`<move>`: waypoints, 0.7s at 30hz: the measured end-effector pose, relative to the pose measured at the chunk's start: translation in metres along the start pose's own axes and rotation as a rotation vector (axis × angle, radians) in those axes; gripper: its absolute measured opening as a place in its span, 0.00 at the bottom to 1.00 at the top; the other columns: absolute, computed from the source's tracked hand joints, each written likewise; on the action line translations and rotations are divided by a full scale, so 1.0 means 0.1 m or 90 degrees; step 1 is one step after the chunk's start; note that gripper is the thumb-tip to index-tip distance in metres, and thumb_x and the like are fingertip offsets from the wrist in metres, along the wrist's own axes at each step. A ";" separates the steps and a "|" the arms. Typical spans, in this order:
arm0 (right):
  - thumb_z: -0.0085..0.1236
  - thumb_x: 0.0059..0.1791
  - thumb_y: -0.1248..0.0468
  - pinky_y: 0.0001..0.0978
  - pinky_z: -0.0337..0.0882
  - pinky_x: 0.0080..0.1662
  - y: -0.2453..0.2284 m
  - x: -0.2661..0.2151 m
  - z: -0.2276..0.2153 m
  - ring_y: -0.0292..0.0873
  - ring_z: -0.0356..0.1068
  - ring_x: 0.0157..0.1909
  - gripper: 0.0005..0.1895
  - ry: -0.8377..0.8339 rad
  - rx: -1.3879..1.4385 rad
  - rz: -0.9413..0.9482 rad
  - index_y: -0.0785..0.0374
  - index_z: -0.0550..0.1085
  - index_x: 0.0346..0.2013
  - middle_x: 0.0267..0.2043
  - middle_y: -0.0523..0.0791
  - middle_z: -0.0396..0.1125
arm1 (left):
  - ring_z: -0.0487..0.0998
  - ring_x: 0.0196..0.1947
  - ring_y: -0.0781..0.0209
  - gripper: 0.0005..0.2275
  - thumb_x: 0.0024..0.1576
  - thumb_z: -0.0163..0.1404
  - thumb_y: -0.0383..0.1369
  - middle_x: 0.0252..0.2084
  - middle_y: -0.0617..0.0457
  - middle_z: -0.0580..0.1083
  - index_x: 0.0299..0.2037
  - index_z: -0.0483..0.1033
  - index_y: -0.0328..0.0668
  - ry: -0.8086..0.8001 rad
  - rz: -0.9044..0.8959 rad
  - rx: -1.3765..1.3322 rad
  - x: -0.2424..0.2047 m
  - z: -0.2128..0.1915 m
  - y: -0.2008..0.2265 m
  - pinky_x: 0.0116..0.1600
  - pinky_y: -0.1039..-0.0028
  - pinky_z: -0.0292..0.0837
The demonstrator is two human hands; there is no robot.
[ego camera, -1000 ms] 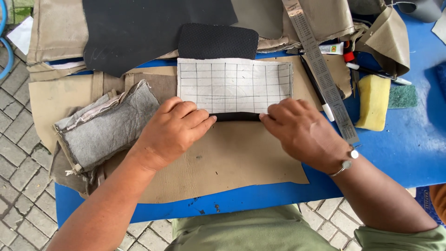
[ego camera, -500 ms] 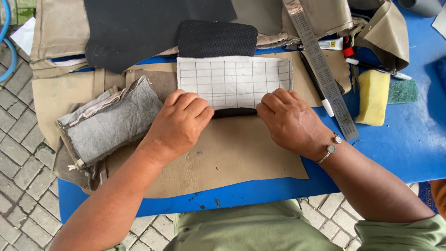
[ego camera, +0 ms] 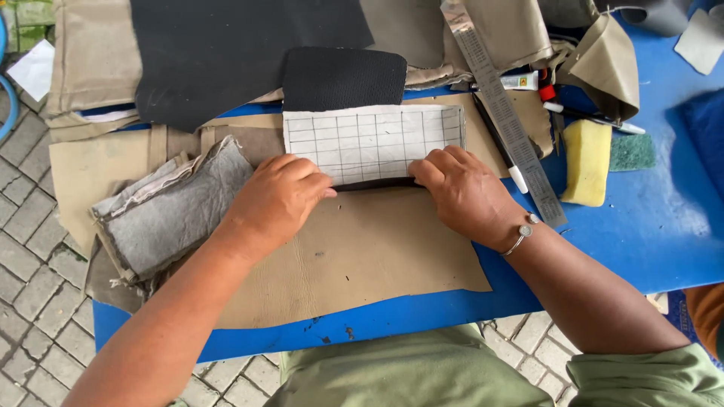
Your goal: Aligning a grid pattern template onto a piece of black material and marking the corners on a workbench.
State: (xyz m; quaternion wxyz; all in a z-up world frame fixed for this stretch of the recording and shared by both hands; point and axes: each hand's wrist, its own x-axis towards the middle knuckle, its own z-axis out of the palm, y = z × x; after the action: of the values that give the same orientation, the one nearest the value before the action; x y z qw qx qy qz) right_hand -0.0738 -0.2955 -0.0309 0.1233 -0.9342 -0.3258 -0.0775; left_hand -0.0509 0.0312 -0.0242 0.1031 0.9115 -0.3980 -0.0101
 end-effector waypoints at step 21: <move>0.50 0.58 0.64 0.44 0.75 0.48 0.08 0.08 -0.04 0.49 0.73 0.44 0.03 0.053 -0.047 -0.083 0.59 0.70 0.46 0.37 0.45 0.67 | 0.79 0.44 0.54 0.03 0.58 0.59 0.37 0.41 0.58 0.73 0.35 0.77 0.56 0.231 -0.093 0.089 0.03 0.38 0.01 0.45 0.66 0.76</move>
State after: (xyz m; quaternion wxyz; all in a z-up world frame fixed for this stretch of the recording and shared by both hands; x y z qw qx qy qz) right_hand -0.0627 -0.2975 -0.0267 0.0969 -0.9108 -0.3775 -0.1363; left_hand -0.0536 0.0217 -0.0606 0.1088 0.9298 -0.3052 0.1745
